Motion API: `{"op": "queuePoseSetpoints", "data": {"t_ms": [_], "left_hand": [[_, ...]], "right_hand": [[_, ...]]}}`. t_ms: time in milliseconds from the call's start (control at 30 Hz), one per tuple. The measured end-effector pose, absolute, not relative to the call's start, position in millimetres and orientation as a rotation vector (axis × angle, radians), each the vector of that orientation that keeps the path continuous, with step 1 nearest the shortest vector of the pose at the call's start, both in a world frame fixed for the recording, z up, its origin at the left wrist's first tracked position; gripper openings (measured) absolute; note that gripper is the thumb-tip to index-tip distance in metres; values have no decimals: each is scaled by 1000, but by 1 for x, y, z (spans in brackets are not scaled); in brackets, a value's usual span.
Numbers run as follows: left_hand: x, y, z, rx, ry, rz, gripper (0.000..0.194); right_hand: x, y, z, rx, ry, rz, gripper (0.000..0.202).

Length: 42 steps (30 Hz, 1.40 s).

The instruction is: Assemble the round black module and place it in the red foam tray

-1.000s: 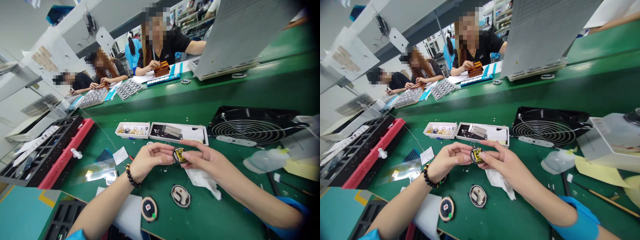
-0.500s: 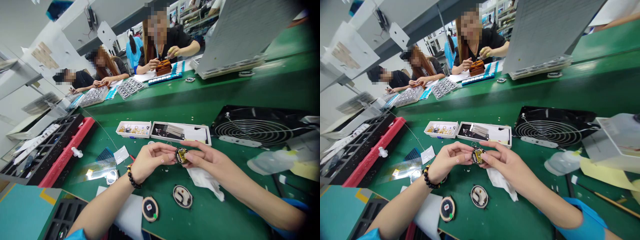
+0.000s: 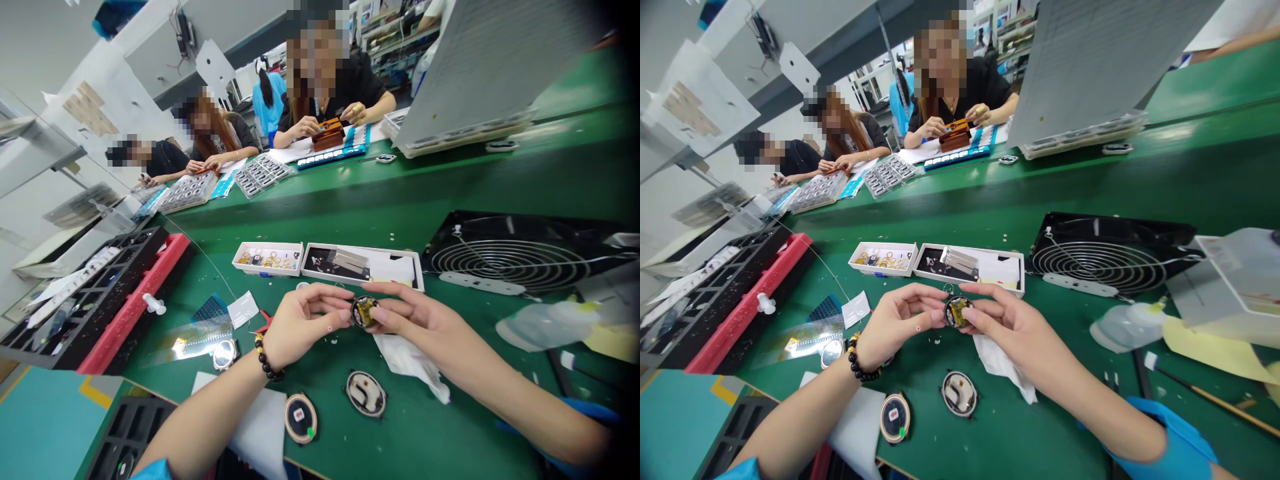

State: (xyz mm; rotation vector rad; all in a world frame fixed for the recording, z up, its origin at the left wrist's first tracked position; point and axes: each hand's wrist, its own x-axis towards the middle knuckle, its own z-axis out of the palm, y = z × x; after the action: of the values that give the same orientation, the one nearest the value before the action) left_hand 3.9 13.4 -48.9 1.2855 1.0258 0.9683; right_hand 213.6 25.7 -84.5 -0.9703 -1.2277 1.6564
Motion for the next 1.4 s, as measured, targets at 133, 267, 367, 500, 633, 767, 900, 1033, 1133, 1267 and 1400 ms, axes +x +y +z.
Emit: {"op": "queuePoseSetpoints", "data": {"t_ms": [133, 267, 367, 500, 633, 767, 900, 1033, 1133, 1267, 1400], "left_hand": [[3, 14, -50, 1284, 1034, 981, 35], [5, 15, -48, 1253, 999, 1012, 36], [7, 15, -49, 1249, 984, 1036, 36], [7, 16, -51, 1253, 996, 1037, 35], [6, 17, -54, 1278, 1014, 1038, 34], [6, 17, -54, 1299, 1035, 1035, 35], [8, 17, -52, 1284, 1069, 1025, 38], [8, 17, -51, 1296, 1082, 993, 38], [7, 17, -51, 1326, 1060, 952, 34], [7, 17, -50, 1257, 1037, 922, 34], [8, 17, -47, 1196, 1070, 922, 39]], "right_hand": [[212, 24, -82, -997, -1251, 1587, 61], [210, 21, -78, -1015, -1266, 1544, 62], [209, 20, -78, -1014, -1279, 1531, 61], [210, 19, -82, -1040, -1340, 1474, 61], [212, 17, -86, -1084, -1435, 1378, 56], [213, 17, -88, -1089, -1506, 1332, 47], [214, 16, -88, -1108, -1602, 1260, 42], [214, 13, -88, -1140, -1640, 1203, 40], [214, 12, -88, -1129, -1646, 1219, 41], [216, 13, -85, -1089, -1588, 1332, 45], [217, 16, -80, -1024, -1423, 1427, 50]]}}
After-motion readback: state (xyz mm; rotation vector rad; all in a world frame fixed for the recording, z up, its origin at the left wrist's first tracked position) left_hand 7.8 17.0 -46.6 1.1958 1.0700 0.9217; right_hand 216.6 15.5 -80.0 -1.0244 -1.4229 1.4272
